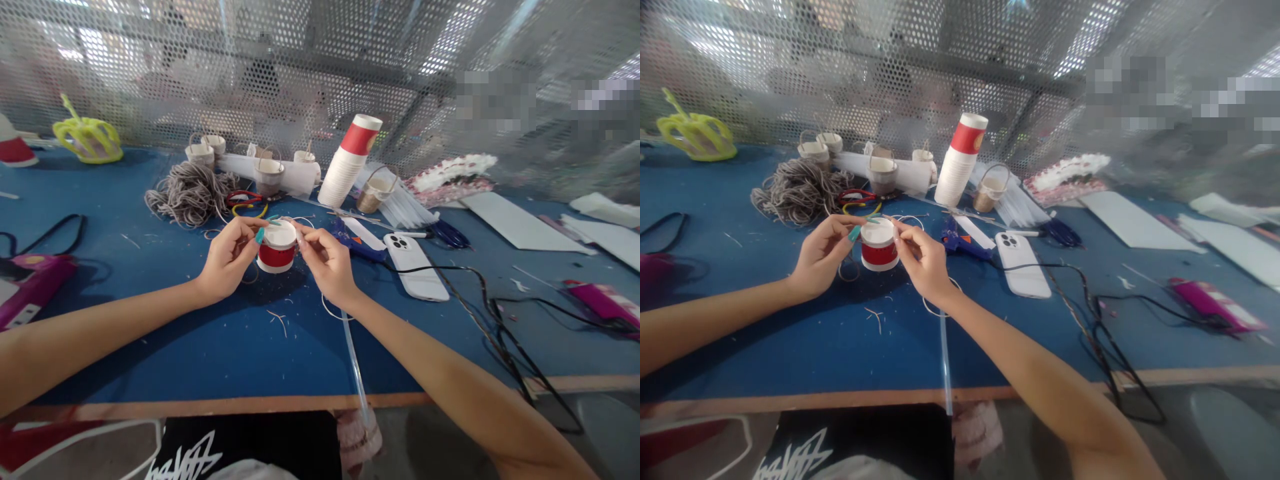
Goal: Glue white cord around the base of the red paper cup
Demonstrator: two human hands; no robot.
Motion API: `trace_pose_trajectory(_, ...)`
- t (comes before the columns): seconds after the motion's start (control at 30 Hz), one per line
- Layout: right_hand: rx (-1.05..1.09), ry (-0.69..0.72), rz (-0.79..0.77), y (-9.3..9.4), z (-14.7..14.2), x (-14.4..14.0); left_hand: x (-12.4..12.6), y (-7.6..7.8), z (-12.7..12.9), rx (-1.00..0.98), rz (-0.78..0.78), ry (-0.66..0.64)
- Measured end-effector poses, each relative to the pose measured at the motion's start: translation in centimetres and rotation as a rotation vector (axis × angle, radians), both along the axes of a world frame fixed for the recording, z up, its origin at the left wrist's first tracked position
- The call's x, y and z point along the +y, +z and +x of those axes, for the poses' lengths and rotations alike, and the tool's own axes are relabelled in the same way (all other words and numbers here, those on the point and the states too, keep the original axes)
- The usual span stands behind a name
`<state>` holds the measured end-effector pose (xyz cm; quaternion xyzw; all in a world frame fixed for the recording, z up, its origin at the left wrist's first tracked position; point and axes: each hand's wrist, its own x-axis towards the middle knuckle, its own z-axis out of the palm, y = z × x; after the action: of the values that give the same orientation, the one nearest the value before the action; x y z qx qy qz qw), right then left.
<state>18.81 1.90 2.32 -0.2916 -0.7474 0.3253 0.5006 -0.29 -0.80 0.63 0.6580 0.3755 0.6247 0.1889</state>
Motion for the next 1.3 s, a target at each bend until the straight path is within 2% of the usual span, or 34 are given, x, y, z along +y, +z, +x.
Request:
trace_pose_trajectory(0.47, -0.019, -0.047, 0.027, -0.13, -0.04, -0.12, -0.01, -0.01, 0.07, -0.032, -0.029, -0.004)
trace_pose_trajectory(1.0, 0.037, -0.010, 0.059, -0.45, -0.26, 0.22, 0.26, -0.24, 0.00, -0.036, -0.055, 0.005)
trace_pose_trajectory(1.3, 0.017, -0.041, 0.082, -0.67, -0.29, 0.35, 0.22, -0.12, 0.04, -0.031, -0.033, -0.005)
